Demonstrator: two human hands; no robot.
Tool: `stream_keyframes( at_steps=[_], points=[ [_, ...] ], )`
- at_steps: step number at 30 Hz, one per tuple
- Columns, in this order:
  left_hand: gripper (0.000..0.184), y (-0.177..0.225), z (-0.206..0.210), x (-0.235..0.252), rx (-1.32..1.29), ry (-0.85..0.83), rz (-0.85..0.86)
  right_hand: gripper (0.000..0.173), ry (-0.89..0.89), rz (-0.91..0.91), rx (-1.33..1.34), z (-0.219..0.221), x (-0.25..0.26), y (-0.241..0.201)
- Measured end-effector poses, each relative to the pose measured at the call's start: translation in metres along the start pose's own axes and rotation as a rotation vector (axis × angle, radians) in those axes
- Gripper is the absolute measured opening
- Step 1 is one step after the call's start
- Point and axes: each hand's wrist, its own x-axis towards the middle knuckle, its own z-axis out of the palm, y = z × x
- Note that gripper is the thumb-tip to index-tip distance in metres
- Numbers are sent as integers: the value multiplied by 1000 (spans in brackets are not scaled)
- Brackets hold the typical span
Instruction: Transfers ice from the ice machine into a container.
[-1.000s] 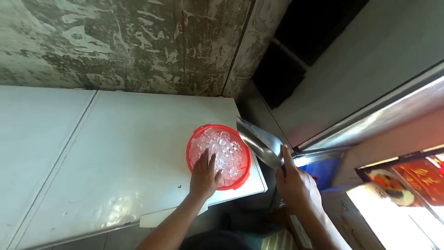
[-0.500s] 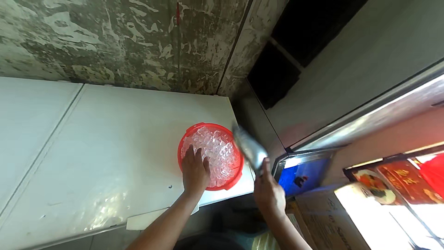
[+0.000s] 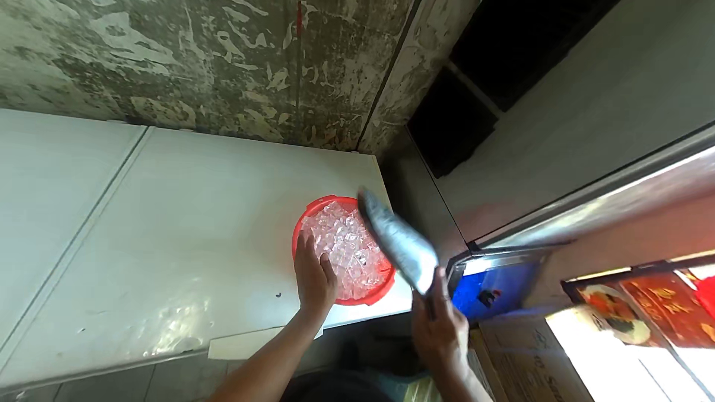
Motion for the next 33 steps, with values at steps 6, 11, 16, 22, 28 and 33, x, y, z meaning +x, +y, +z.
stream_keyframes(
  at_steps=[6,11,16,22,28,33],
  points=[
    [64,-3,-2,-1,-41,69,-14,47,-232,-87,-136,37,-14,15],
    [66,-1,-2,-1,-10,13,-78,45,22,-82,-14,0,27,-3],
    [64,-2,-4,-1,-52,42,-74,44,-218,-80,-76,26,-13,11],
    [67,-4,-3,-2,-49,53,-67,48,-197,-40,-47,13,-3,8],
    [65,-4,0,-3,-28,47,-42,46,-66,-58,4,3,-1,7],
    [60,-3,0,-1,31,1,-32,51,-23,150,-83,20,-8,17]
  ],
)
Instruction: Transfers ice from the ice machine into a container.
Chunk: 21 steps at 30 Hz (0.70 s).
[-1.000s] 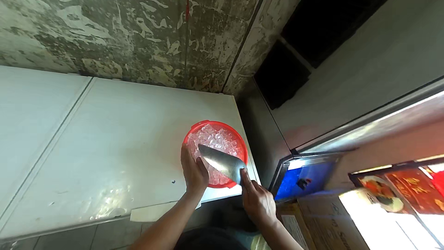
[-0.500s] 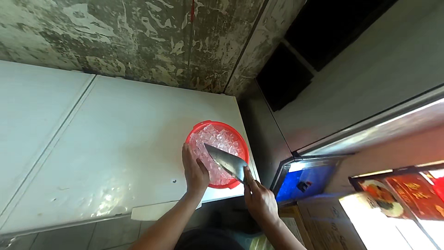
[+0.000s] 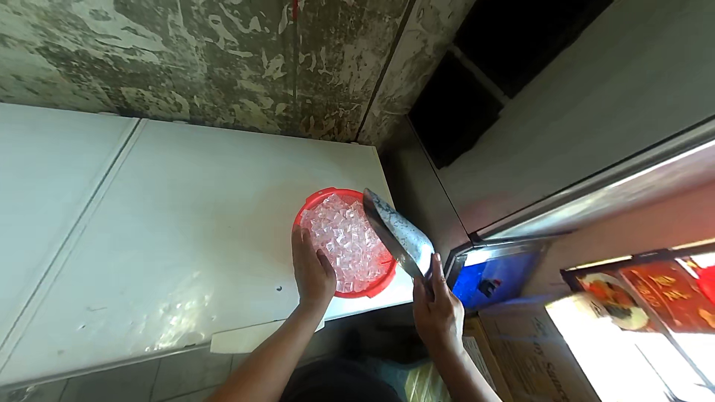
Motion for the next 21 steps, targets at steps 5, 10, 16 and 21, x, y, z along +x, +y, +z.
stream_keyframes(
  at_steps=[5,10,16,21],
  points=[
    [65,7,-1,6,220,-172,32,54,-11,89,-37,1,5,7],
    [73,7,1,6,314,-229,71,60,-519,243,-157,4,9,9],
    [68,8,0,6,330,-246,93,58,-113,238,-49,-35,9,40],
    [67,8,-2,7,338,-253,143,71,-191,644,331,-64,-53,103]
  ],
)
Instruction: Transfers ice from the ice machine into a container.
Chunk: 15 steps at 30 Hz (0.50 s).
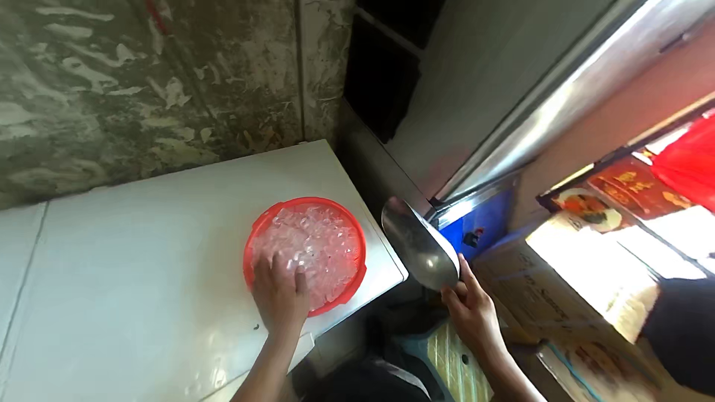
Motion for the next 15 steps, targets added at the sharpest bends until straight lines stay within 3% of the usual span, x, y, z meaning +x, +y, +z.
stream_keyframes(
  at_steps=[4,8,12,15],
  points=[
    [74,20,-7,-1,23,-3,106,76,-44,556,384,-27,-52,74],
    [63,95,-3,-14,-173,0,516,66,76,990,476,-37,-83,123],
    [41,179,53,-29,-471,-248,796,55,126,1108,622,-29,-38,164],
    [48,206,132,-31,-374,-416,668,52,27,1054,587,-15,33,198]
  ],
)
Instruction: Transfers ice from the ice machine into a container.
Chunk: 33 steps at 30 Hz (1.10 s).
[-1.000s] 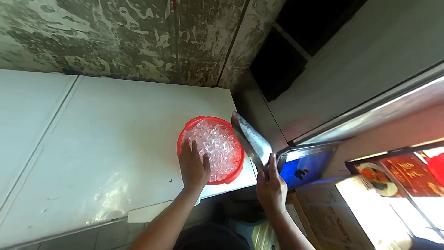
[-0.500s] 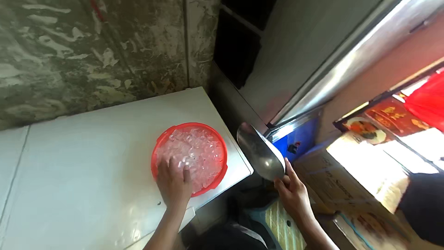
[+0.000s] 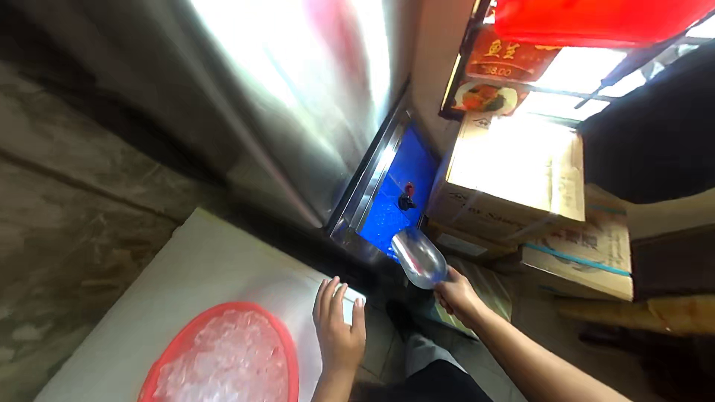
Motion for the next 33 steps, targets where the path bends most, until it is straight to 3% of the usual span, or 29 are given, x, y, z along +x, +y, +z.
stream_keyframes(
  at_steps=[4,6,8,12,14,18,21,24,27,30,33],
  points=[
    [74,-43,72,27,410,-243,-379,49,-118,50,-177,40,105,-58],
    [71,-56,91,24,607,-252,-350,36,-170,122,-271,67,160,-73],
    [69,-59,99,23,644,-232,-296,24,-276,168,-493,94,210,-85],
    [54,-57,98,21,636,-201,-216,31,-418,57,-583,162,278,-84],
    [51,-53,95,22,656,-219,-178,36,-426,-65,-577,191,288,-86],
    [51,-37,95,29,729,-328,-119,58,-418,243,-470,216,289,-124],
    [46,-36,94,30,751,-359,-108,68,-354,242,-423,240,305,-117],
    [49,-44,90,19,722,-352,-110,74,-398,167,-465,236,312,-101],
    [48,-45,90,16,694,-331,-161,59,-453,97,-438,215,312,-93],
    [44,-16,100,39,700,-398,-410,39,-527,69,-276,204,307,-91],
    [44,-65,93,-2,673,-217,-89,33,-589,80,-187,195,296,-99]
  ],
)
